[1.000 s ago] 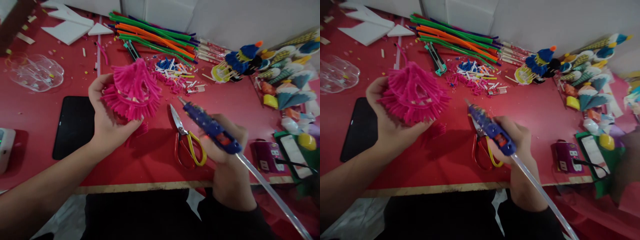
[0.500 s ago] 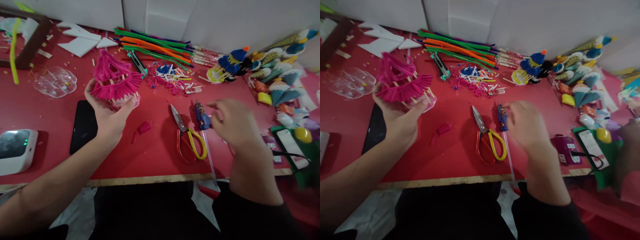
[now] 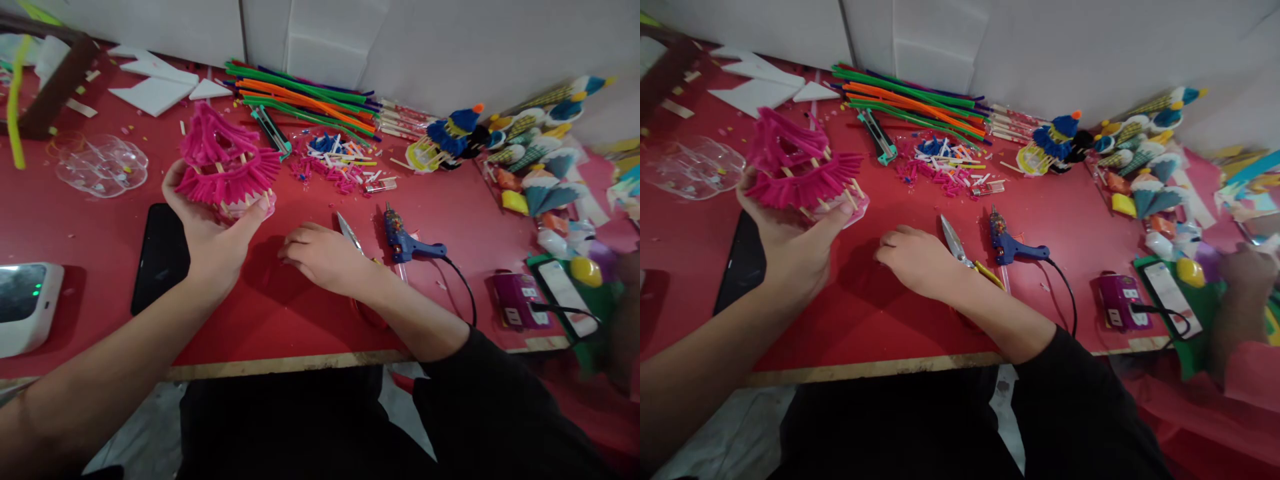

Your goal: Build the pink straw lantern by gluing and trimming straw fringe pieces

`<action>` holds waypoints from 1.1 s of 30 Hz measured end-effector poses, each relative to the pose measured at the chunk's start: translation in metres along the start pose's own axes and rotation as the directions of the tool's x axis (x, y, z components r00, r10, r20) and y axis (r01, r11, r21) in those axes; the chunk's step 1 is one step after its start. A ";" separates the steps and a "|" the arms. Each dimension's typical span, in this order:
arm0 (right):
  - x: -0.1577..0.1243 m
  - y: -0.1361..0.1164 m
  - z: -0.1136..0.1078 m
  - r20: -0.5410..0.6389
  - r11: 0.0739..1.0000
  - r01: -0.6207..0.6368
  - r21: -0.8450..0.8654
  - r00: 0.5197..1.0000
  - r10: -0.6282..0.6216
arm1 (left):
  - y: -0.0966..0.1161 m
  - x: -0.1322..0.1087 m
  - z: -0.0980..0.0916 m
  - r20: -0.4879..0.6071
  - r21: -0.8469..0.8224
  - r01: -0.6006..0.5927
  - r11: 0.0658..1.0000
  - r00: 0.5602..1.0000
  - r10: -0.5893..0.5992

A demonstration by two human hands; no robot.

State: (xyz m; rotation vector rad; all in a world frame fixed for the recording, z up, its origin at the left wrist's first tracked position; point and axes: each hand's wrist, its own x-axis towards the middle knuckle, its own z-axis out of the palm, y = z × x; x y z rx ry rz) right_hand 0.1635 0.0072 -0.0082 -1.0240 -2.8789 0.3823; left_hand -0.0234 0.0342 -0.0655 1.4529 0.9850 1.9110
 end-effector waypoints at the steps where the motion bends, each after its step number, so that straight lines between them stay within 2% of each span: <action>1: -0.001 0.001 -0.001 -0.007 1.000 -0.003 0.021 1.000 0.003 | 0.001 -0.001 -0.001 0.010 0.003 0.010 1.000 1.000 -0.010; 6: -0.006 0.005 -0.005 -0.095 0.988 -0.052 0.146 0.993 0.066 | -0.002 -0.001 -0.001 0.010 0.041 -0.068 0.997 0.998 0.067; 10: -0.010 0.006 -0.003 -0.292 0.930 0.023 0.366 0.952 0.091 | -0.006 -0.002 -0.001 0.028 0.026 -0.049 0.998 0.998 0.048; 12: -0.012 0.005 0.000 -0.357 0.826 0.045 0.561 0.914 0.193 | -0.006 -0.002 -0.002 0.035 0.015 -0.032 0.999 0.999 0.031; 13: -0.013 0.004 0.001 -0.355 0.741 0.060 0.669 0.902 0.247 | -0.006 -0.002 -0.002 0.033 0.015 -0.028 1.000 0.999 0.027; 15: -0.013 0.002 0.002 -0.300 0.535 0.087 0.840 0.897 0.325 | -0.007 -0.002 -0.002 0.021 0.024 -0.030 0.999 0.999 0.029; 17: -0.012 0.001 0.002 -0.246 0.373 0.109 0.922 0.906 0.344 | -0.007 -0.002 -0.001 0.017 0.031 -0.039 0.999 0.999 0.039; 20: -0.009 0.002 0.001 -0.282 0.264 0.193 0.945 0.889 0.362 | -0.007 -0.003 -0.001 0.034 0.038 -0.056 0.998 0.998 0.055; 25: -0.010 0.000 0.001 -0.401 0.184 0.358 0.916 0.843 0.358 | -0.007 -0.005 -0.004 0.049 0.064 -0.033 0.997 0.998 0.030; 27: -0.016 -0.004 -0.004 -0.425 0.189 0.382 0.905 0.841 0.335 | -0.006 -0.005 -0.006 0.072 0.084 -0.037 0.996 0.997 0.031; 29: -0.025 -0.010 -0.013 -0.457 0.281 0.380 0.881 0.835 0.306 | -0.005 -0.005 -0.008 0.110 0.111 -0.081 0.990 0.992 0.069; 31: -0.033 -0.017 -0.026 -0.527 0.449 0.385 0.806 0.812 0.251 | -0.003 -0.005 -0.008 0.150 0.129 -0.145 0.981 0.981 0.125; 33: -0.039 -0.023 -0.037 -0.615 0.631 0.383 0.675 0.764 0.194 | -0.001 -0.005 -0.008 0.192 0.126 -0.209 0.970 0.964 0.183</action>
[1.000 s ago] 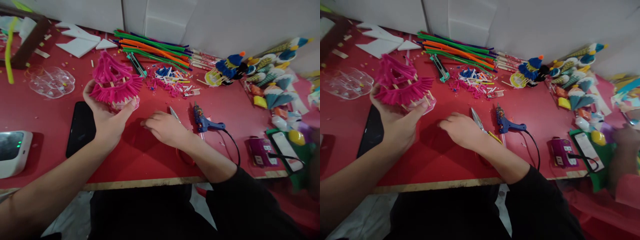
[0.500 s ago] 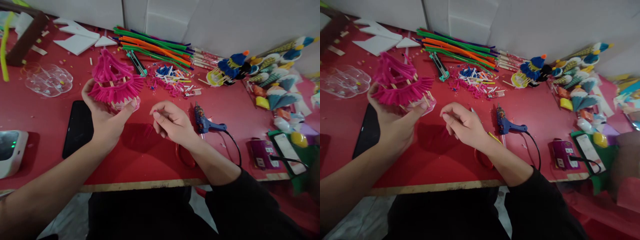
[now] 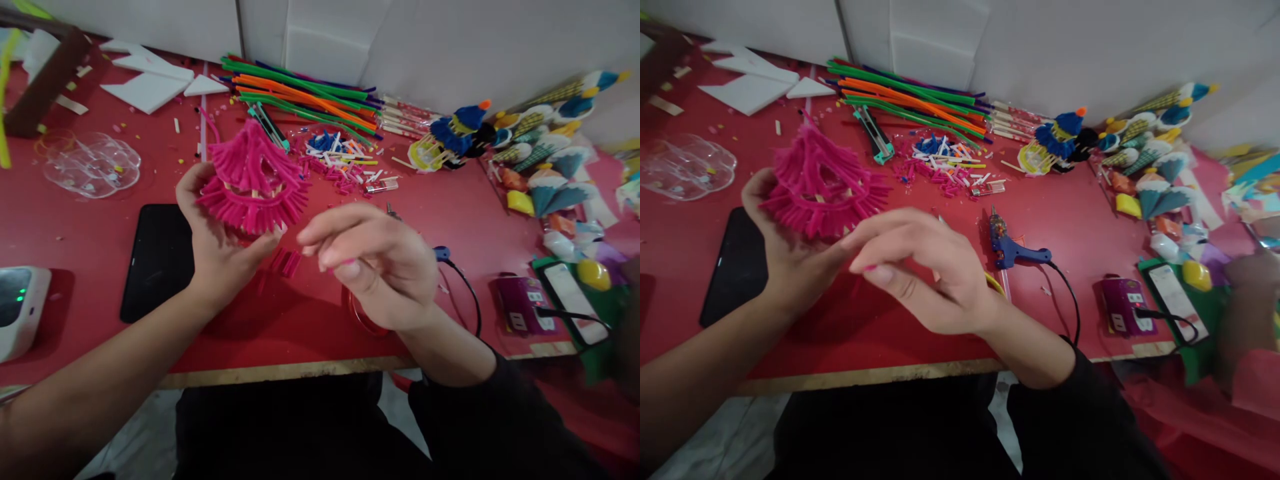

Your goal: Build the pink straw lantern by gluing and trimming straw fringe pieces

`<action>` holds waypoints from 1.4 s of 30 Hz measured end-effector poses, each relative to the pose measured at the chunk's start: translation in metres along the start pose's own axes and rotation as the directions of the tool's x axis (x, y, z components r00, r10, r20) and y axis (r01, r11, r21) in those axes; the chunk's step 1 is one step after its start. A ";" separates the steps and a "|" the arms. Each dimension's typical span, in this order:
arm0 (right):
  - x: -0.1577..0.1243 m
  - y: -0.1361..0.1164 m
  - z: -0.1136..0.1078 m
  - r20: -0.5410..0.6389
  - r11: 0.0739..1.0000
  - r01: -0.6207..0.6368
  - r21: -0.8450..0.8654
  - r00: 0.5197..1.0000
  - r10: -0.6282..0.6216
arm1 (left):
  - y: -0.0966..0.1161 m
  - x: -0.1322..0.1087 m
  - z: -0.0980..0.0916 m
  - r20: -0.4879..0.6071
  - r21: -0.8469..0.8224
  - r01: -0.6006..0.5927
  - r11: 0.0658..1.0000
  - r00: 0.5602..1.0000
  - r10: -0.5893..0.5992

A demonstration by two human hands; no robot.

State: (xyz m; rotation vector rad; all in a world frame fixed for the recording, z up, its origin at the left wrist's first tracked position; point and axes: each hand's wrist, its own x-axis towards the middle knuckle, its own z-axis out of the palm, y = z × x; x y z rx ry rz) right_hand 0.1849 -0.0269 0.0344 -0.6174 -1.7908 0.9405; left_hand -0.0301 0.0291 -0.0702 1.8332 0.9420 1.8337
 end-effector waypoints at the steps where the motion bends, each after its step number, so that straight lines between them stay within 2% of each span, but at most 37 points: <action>1: 0.001 -0.005 -0.001 -0.022 0.996 0.036 -0.082 0.999 -0.038 | 0.001 0.000 0.000 0.012 -0.002 -0.023 1.000 1.000 0.023; 3: 0.003 -0.009 -0.001 -0.118 0.985 0.041 -0.170 0.991 -0.062 | 0.001 0.000 0.000 0.030 -0.004 -0.044 0.999 0.999 0.044; 6: 0.004 -0.005 0.002 -0.261 0.984 0.004 -0.178 0.964 -0.051 | 0.003 -0.001 -0.001 0.060 -0.015 -0.060 0.998 0.996 0.061; 10: 0.006 0.002 0.003 -0.304 0.963 0.013 -0.268 0.948 -0.097 | 0.013 0.000 0.000 0.116 -0.048 -0.035 0.998 0.992 0.041; 13: 0.006 0.002 0.001 -0.298 0.943 0.020 -0.333 0.946 -0.125 | 0.022 0.000 0.003 0.129 -0.066 0.068 0.995 0.990 -0.059; 18: 0.005 0.002 -0.006 -0.248 0.841 -0.022 -0.540 0.959 -0.134 | 0.017 -0.001 0.007 0.113 -0.172 0.117 0.978 0.989 -0.098; 21: 0.006 0.004 -0.009 -0.209 0.795 0.018 -0.607 0.961 -0.181 | 0.013 -0.003 0.009 0.113 -0.191 0.129 0.973 0.988 -0.108; 23: 0.006 0.005 -0.011 -0.182 0.774 0.049 -0.631 0.961 -0.210 | 0.013 -0.003 0.009 0.122 -0.170 0.094 0.981 0.990 -0.074; 26: 0.005 0.007 -0.011 -0.153 0.731 0.019 -0.682 0.974 -0.168 | 0.016 -0.003 0.009 0.157 -0.119 -0.004 0.993 0.987 0.022; 28: 0.004 0.007 -0.010 -0.156 0.734 0.015 -0.679 0.974 -0.165 | 0.017 -0.004 0.009 0.174 -0.087 -0.044 0.995 0.983 0.058; 32: 0.004 0.008 -0.010 -0.169 0.784 0.069 -0.617 0.961 -0.218 | 0.019 -0.004 0.010 0.143 -0.094 -0.004 0.996 0.990 0.017; 35: 0.005 0.010 -0.010 -0.177 0.780 0.055 -0.623 0.962 -0.210 | 0.020 -0.003 0.009 0.184 -0.094 -0.045 0.995 0.981 0.062; 39: 0.007 0.015 -0.010 -0.198 0.781 0.144 -0.607 0.925 -0.324 | 0.020 -0.002 0.005 0.258 -0.034 -0.178 0.984 0.949 0.180; 42: 0.008 0.018 -0.010 -0.198 0.774 0.182 -0.606 0.908 -0.368 | 0.019 -0.002 0.003 0.265 -0.026 -0.201 0.979 0.943 0.200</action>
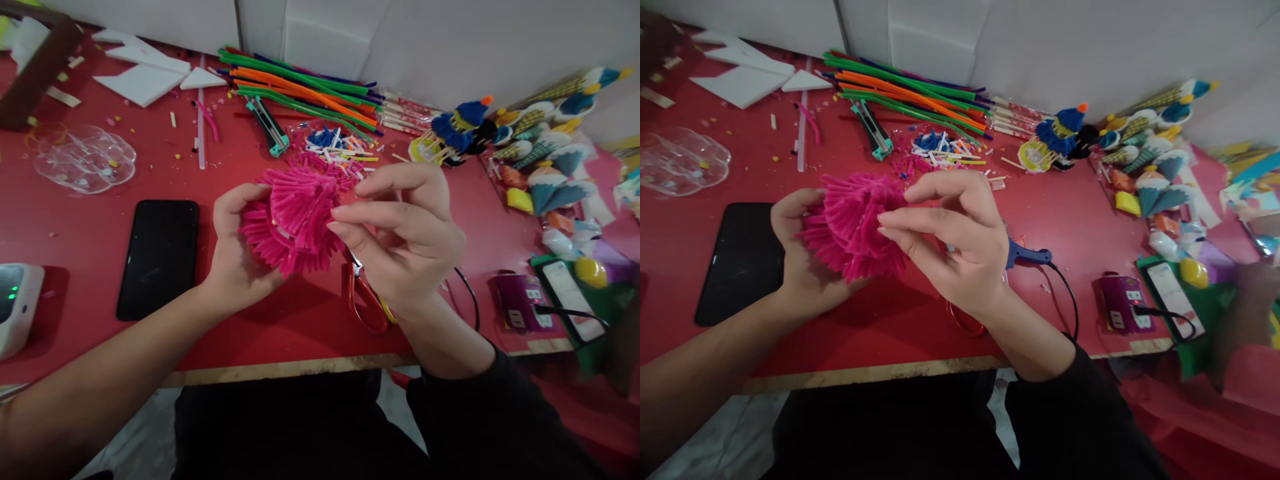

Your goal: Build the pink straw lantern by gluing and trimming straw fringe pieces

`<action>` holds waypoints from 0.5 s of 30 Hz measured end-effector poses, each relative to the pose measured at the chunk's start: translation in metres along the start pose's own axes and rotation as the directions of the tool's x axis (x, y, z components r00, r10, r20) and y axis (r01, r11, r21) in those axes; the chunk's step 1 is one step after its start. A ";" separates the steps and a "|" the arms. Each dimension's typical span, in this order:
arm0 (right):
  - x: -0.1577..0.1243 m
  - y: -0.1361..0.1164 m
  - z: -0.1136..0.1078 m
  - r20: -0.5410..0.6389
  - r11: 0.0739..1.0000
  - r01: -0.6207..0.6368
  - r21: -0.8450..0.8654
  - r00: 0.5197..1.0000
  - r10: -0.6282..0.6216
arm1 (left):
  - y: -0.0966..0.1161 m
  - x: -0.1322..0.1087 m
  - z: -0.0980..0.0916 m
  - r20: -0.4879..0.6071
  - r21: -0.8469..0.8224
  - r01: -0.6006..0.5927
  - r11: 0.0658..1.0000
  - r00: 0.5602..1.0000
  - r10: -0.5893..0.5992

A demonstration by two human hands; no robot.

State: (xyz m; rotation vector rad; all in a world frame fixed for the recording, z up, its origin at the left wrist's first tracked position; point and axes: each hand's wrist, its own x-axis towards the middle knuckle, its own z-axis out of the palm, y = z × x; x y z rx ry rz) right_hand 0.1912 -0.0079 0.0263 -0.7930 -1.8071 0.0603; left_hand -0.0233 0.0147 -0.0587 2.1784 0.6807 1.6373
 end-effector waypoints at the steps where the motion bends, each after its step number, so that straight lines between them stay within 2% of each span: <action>1: 0.000 0.000 0.000 0.004 1.000 -0.009 -0.010 1.000 0.009 | 0.000 0.000 0.000 -0.002 -0.005 0.003 1.000 1.000 -0.003; 8: 0.000 -0.001 0.000 -0.014 1.000 0.010 -0.025 1.000 -0.010 | 0.000 0.001 -0.003 0.048 0.048 -0.031 0.998 0.998 0.028; 15: 0.001 -0.004 0.000 -0.012 0.999 0.004 -0.052 1.000 -0.005 | 0.001 0.003 -0.002 0.020 0.069 -0.050 0.996 0.999 0.048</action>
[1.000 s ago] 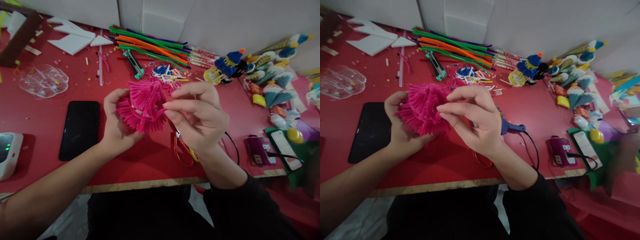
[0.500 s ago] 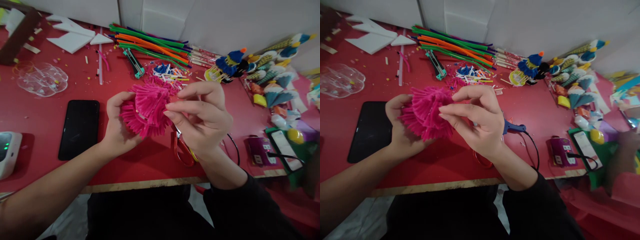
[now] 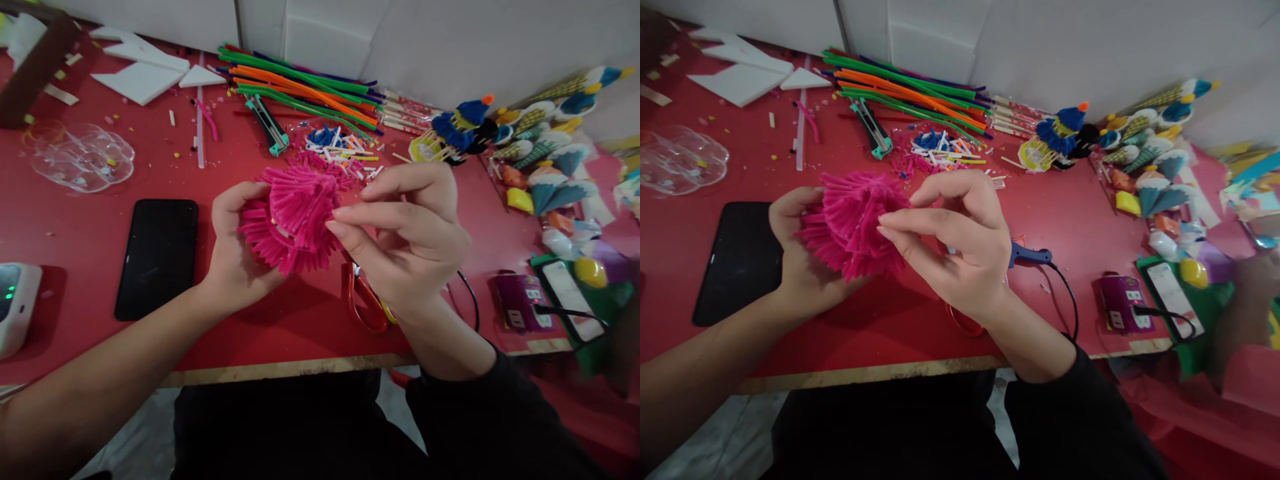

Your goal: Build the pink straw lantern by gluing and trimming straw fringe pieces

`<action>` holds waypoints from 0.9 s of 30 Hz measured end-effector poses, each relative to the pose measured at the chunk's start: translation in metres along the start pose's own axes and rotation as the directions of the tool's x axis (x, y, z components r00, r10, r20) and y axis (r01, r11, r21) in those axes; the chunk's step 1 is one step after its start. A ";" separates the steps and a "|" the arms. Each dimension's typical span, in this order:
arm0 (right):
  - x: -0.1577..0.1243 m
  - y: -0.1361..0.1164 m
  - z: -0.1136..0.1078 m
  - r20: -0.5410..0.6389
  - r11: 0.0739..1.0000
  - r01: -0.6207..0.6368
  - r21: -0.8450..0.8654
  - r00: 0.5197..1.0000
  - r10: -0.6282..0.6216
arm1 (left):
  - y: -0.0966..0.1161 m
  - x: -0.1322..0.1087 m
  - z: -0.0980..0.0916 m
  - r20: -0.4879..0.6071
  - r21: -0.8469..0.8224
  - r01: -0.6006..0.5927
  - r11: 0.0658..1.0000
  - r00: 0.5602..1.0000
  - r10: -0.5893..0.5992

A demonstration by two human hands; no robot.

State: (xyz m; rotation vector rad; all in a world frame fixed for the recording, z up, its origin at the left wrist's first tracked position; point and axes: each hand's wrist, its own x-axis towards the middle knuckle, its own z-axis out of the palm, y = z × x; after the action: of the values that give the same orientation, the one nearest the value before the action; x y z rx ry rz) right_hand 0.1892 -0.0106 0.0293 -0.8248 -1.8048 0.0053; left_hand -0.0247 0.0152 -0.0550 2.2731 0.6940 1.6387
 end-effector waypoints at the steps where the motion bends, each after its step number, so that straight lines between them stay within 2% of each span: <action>1: 0.000 -0.001 0.000 0.001 1.000 -0.007 -0.006 1.000 0.007 | 0.000 0.000 0.000 0.000 0.000 0.004 1.000 1.000 -0.004; 16: 0.002 -0.004 0.001 0.007 0.999 -0.053 -0.013 0.999 0.053 | 0.000 -0.002 0.000 0.011 0.021 0.000 1.000 1.000 0.000; 22: 0.001 -0.005 0.000 0.030 0.995 -0.092 0.028 0.995 0.092 | 0.000 -0.004 0.001 -0.013 -0.064 0.083 0.994 0.996 -0.084; 27: -0.001 -0.006 -0.001 0.024 0.991 -0.127 0.030 0.992 0.127 | 0.000 -0.006 0.000 -0.020 -0.061 0.109 0.992 0.994 -0.110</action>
State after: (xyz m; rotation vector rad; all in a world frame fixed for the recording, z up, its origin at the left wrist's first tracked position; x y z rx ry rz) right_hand 0.1871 -0.0160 0.0312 -0.9188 -1.7654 0.1259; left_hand -0.0258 0.0116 -0.0601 2.1384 0.7503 1.6155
